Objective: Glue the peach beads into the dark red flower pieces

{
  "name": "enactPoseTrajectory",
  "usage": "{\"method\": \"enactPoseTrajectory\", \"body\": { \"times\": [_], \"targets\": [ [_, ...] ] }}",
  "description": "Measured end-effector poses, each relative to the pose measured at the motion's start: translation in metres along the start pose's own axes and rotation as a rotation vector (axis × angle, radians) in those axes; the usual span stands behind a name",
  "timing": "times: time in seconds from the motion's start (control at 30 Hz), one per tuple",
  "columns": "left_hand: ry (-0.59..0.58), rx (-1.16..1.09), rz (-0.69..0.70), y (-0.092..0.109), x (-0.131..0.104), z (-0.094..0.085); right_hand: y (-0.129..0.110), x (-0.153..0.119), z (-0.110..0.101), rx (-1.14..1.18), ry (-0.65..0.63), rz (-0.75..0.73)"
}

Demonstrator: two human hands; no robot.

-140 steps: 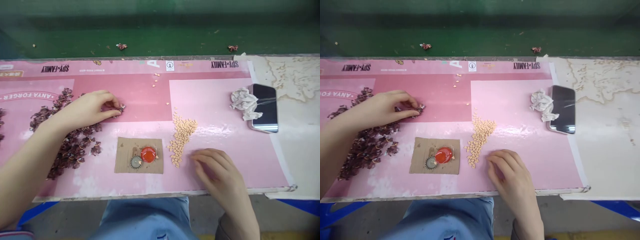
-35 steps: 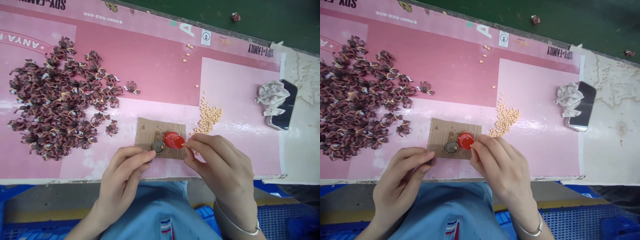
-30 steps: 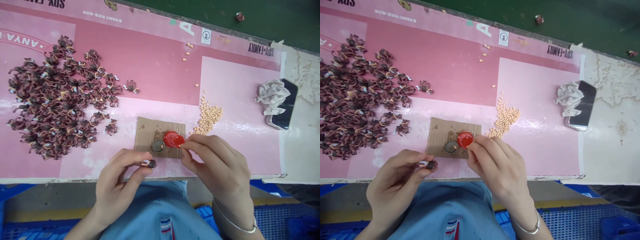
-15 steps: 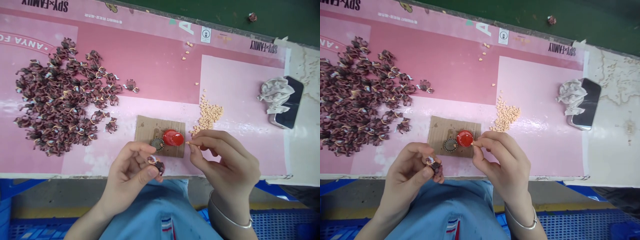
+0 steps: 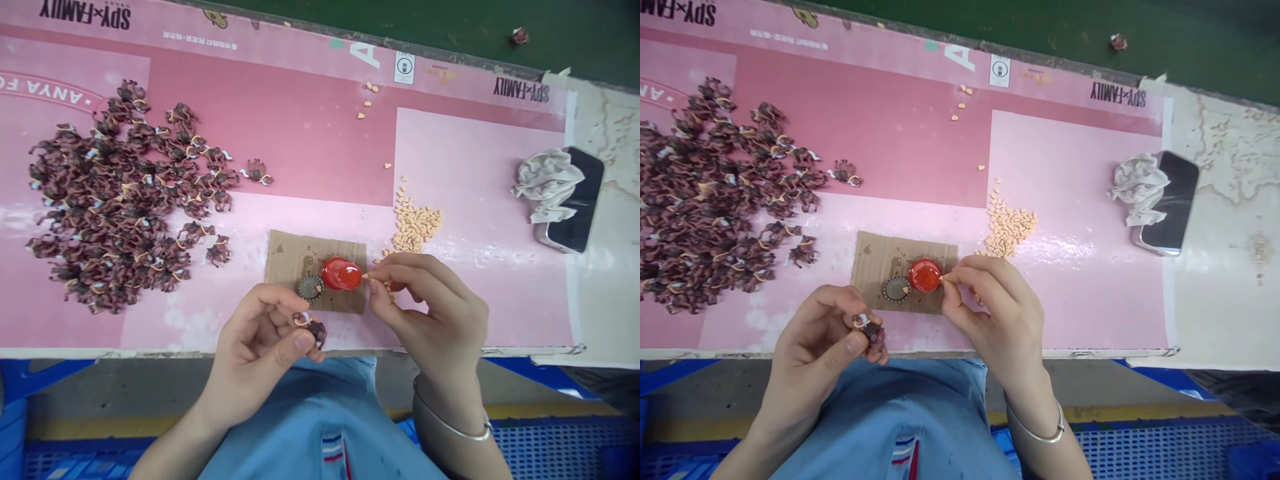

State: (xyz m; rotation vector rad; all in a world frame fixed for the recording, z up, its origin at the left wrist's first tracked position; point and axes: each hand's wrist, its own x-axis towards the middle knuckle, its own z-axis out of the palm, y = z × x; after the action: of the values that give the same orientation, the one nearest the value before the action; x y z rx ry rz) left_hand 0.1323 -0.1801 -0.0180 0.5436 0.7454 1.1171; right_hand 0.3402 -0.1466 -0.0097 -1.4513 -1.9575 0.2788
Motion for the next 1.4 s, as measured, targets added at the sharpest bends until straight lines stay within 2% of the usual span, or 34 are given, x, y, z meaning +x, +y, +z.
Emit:
{"method": "enactPoseTrajectory", "body": {
  "times": [0.23, 0.43, 0.57, 0.67, 0.83, 1.0, 1.1, 1.17, 1.27, 1.33, 1.4],
  "targets": [
    [0.000, -0.040, -0.031, 0.002, 0.004, 0.003, -0.015, -0.003, -0.010, 0.116, 0.088, 0.020],
    [0.006, -0.086, -0.163, 0.008, 0.003, 0.012, -0.035, 0.001, -0.002, 0.247, 0.035, -0.099],
    [0.004, -0.086, -0.185, 0.009, 0.002, 0.013, -0.037, 0.004, 0.006, 0.256, 0.032, -0.148],
    [0.023, -0.060, -0.191, 0.009, 0.002, 0.013, -0.035, 0.004, 0.004, 0.215, 0.014, -0.185],
    [0.059, -0.035, -0.128, 0.006, 0.005, 0.013, -0.039, -0.005, -0.006, 0.073, -0.120, -0.243],
    [0.104, 0.119, -0.019, 0.010, 0.009, 0.021, -0.040, -0.013, -0.005, 0.032, -0.066, -0.210],
    [0.089, 0.289, 0.040, 0.022, 0.015, 0.022, -0.031, -0.014, -0.006, 0.118, -0.061, -0.215],
    [0.065, 0.472, 0.098, 0.038, 0.026, 0.018, -0.021, -0.017, -0.009, 0.134, 0.033, -0.173],
    [-0.038, 0.876, 0.182, 0.074, 0.063, 0.008, -0.001, -0.023, -0.011, 0.109, 0.347, 0.035],
    [-0.053, 1.160, 0.239, 0.100, 0.108, 0.000, 0.015, -0.026, -0.012, 0.108, 0.554, 0.145],
    [0.081, 1.372, 0.302, 0.123, 0.166, -0.008, 0.032, -0.031, -0.015, 0.101, 0.693, 0.171]
  ]
}}
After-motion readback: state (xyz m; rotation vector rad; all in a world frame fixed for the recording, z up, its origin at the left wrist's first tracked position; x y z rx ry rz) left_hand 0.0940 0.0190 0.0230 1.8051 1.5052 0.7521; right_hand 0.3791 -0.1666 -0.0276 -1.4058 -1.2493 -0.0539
